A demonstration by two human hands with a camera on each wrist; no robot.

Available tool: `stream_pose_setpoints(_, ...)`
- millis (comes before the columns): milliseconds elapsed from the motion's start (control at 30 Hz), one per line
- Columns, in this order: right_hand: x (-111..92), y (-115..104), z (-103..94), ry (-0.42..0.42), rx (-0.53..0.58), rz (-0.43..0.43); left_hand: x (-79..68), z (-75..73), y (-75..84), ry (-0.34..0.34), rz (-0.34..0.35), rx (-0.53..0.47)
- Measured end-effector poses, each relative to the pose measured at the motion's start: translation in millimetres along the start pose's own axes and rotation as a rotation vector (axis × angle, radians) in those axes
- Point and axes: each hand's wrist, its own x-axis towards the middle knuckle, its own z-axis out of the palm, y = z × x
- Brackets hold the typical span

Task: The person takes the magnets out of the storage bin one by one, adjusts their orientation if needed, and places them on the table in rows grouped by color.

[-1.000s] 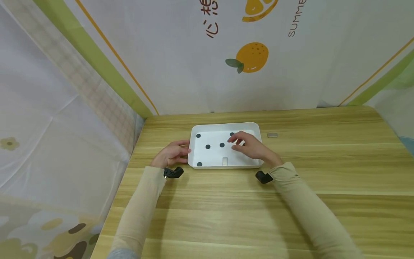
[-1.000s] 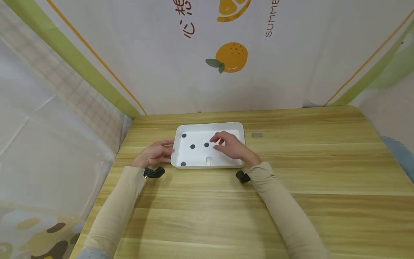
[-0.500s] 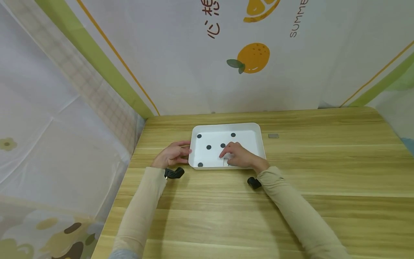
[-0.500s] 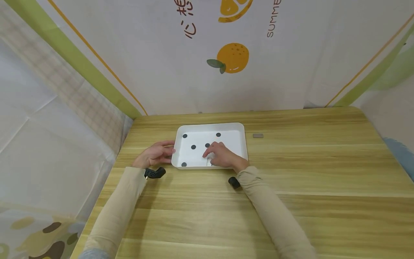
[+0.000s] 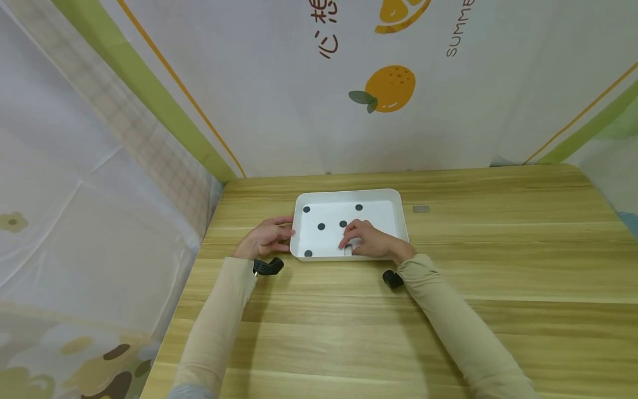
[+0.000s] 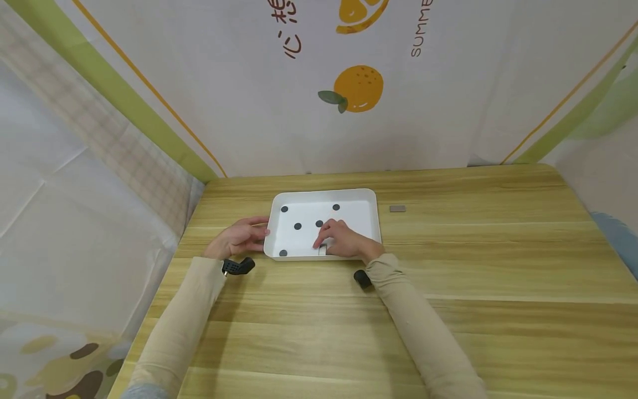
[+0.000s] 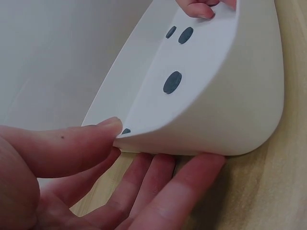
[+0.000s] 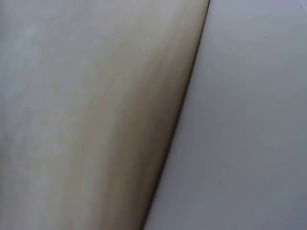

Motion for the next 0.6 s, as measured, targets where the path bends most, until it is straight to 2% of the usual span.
stream_pose_setpoints(400, 0.7, -0.3, -2.6, -0.004, -0.018, -0.033, -2.9, 1.0, 2.5, 0.003, -0.005, 0.016)
stream_pose_setpoints(600, -0.6, 0.8, -3.4, 0.004, -0.048, -0.009, -1.7, 1.1, 1.0, -0.004, -0.005, 0.016)
